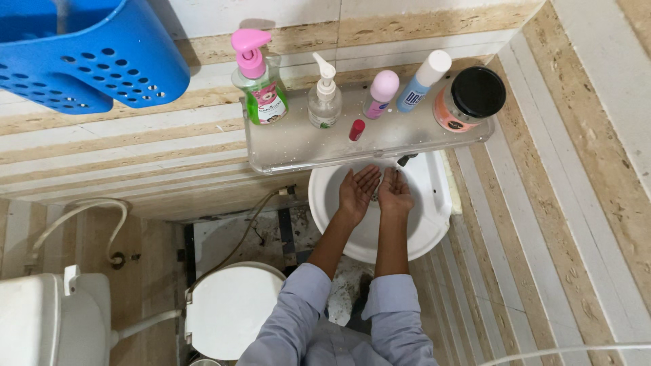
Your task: The person wipes a corner shelf with a red cloth, then moves to the sink area to rearrange toiletries and wash their hands. The person uses the faucet to rinse their hands and places the items back on the shelf.
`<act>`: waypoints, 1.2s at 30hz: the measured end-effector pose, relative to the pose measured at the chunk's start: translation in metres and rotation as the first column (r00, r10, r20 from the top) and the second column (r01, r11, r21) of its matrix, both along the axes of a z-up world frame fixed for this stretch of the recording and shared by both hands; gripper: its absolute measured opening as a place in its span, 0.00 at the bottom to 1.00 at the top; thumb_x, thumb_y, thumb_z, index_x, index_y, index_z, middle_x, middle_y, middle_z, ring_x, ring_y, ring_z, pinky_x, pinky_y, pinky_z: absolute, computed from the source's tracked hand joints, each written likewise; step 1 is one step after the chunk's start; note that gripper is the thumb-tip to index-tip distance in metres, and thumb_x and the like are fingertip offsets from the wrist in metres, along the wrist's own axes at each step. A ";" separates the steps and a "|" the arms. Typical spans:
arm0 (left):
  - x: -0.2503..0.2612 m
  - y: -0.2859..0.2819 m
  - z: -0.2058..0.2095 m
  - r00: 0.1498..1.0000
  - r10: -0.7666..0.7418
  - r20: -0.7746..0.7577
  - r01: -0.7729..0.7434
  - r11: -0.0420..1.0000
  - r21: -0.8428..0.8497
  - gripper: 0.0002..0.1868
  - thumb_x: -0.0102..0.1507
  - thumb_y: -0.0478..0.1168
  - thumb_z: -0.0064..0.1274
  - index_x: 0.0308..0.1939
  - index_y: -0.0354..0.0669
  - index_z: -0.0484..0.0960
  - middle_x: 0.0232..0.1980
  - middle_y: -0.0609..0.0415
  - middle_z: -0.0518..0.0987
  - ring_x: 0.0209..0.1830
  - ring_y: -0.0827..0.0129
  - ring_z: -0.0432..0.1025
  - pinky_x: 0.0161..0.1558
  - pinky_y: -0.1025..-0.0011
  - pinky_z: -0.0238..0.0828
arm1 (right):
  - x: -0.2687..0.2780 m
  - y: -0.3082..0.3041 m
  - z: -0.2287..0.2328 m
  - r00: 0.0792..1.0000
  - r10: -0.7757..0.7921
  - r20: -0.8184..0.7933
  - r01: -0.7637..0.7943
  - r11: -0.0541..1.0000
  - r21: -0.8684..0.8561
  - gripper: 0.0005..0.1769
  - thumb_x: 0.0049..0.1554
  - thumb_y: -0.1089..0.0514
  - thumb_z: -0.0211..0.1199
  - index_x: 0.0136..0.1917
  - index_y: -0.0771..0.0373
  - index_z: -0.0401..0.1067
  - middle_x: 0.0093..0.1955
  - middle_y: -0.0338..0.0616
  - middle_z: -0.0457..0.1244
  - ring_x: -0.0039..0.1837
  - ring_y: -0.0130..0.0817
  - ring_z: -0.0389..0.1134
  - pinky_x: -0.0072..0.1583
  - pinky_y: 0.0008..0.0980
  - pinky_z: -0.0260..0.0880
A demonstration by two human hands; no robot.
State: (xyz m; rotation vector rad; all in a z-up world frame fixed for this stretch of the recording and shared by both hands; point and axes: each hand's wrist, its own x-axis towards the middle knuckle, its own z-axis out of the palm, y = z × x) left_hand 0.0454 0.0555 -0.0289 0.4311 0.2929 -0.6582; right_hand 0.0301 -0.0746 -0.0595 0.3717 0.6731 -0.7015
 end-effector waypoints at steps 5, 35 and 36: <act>0.000 0.001 0.002 1.000 -0.010 0.023 0.010 1.000 0.003 0.32 0.74 0.53 0.29 0.65 0.27 0.72 0.66 0.40 0.75 0.68 0.57 0.69 0.73 0.65 0.62 | -0.001 0.001 0.005 1.000 -0.010 0.017 0.010 1.000 0.004 0.28 0.70 0.58 0.33 0.75 0.79 0.53 0.78 0.61 0.53 0.78 0.59 0.55 0.74 0.56 0.60; -0.003 0.005 -0.016 0.998 -0.017 -0.064 0.019 0.999 0.035 0.30 0.72 0.53 0.37 0.63 0.26 0.74 0.62 0.40 0.77 0.64 0.57 0.71 0.71 0.65 0.64 | 0.003 0.005 0.006 0.978 0.204 0.048 -0.200 0.976 -0.083 0.19 0.69 0.58 0.43 0.56 0.72 0.73 0.52 0.53 0.67 0.53 0.44 0.68 0.56 0.39 0.71; -0.005 0.004 -0.019 0.997 -0.018 -0.069 0.020 0.999 0.033 0.30 0.72 0.53 0.38 0.63 0.26 0.74 0.62 0.40 0.77 0.64 0.58 0.71 0.71 0.65 0.64 | 0.002 0.002 0.005 0.965 0.252 0.070 -0.243 0.962 -0.121 0.18 0.70 0.59 0.45 0.53 0.72 0.73 0.49 0.53 0.67 0.51 0.44 0.68 0.55 0.38 0.71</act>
